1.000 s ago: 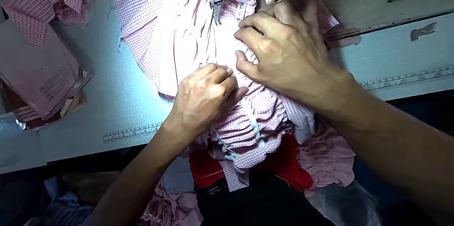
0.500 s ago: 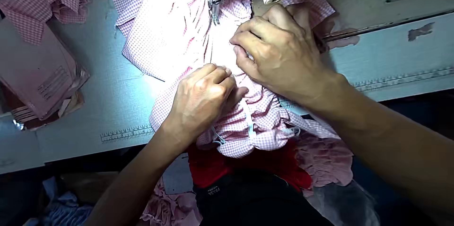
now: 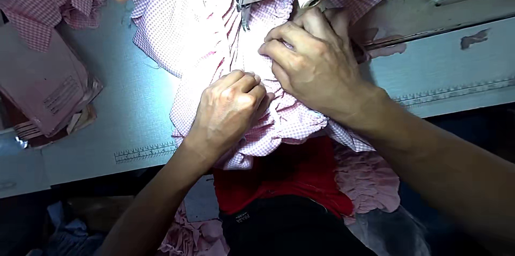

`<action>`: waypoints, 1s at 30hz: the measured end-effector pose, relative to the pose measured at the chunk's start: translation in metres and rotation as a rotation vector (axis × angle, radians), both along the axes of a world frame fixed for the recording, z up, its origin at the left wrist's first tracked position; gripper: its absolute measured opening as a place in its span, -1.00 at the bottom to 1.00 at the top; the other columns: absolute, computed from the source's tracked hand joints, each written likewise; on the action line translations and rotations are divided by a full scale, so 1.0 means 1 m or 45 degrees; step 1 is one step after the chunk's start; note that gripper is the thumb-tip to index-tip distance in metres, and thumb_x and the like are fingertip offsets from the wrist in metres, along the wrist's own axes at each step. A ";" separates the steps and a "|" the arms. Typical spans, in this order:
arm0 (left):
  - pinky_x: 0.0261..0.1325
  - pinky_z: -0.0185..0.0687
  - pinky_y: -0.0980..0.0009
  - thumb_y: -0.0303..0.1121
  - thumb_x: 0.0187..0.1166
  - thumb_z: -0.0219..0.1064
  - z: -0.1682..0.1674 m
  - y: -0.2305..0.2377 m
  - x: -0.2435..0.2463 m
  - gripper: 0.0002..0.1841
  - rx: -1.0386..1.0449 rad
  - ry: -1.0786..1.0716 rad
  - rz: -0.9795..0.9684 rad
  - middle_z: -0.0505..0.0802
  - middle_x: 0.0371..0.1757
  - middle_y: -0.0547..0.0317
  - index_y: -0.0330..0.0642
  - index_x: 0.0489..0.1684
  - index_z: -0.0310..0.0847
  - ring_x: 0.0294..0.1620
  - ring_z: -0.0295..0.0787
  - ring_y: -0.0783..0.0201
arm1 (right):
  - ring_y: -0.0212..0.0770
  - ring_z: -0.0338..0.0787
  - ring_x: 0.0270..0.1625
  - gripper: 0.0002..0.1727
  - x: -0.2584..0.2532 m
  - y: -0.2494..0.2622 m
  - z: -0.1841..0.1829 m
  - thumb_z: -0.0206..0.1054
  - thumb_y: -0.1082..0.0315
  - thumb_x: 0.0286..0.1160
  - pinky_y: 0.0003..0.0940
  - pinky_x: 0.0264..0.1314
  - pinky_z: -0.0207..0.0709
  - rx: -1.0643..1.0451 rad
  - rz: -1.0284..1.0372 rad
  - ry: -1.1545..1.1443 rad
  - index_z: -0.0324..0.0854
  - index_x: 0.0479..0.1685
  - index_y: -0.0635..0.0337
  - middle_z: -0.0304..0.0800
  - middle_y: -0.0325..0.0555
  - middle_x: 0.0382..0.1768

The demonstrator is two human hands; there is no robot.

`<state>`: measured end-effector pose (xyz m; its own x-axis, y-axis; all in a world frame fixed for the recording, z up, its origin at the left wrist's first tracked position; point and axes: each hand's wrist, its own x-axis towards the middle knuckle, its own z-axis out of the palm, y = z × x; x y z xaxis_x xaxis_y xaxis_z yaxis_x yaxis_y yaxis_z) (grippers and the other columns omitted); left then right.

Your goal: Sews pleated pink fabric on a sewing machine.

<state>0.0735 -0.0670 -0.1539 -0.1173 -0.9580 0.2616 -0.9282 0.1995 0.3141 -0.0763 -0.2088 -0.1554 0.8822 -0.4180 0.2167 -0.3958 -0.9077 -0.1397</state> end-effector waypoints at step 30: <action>0.33 0.70 0.31 -0.28 0.71 0.26 -0.010 -0.007 0.013 -0.74 -0.113 -0.007 -0.042 0.95 0.05 0.10 -0.13 -0.10 0.92 0.23 0.86 0.15 | 0.27 0.63 0.26 -0.67 0.003 -0.006 0.000 0.01 0.34 0.77 0.38 0.37 0.18 -0.021 0.064 0.066 0.69 0.21 0.07 0.73 0.08 0.19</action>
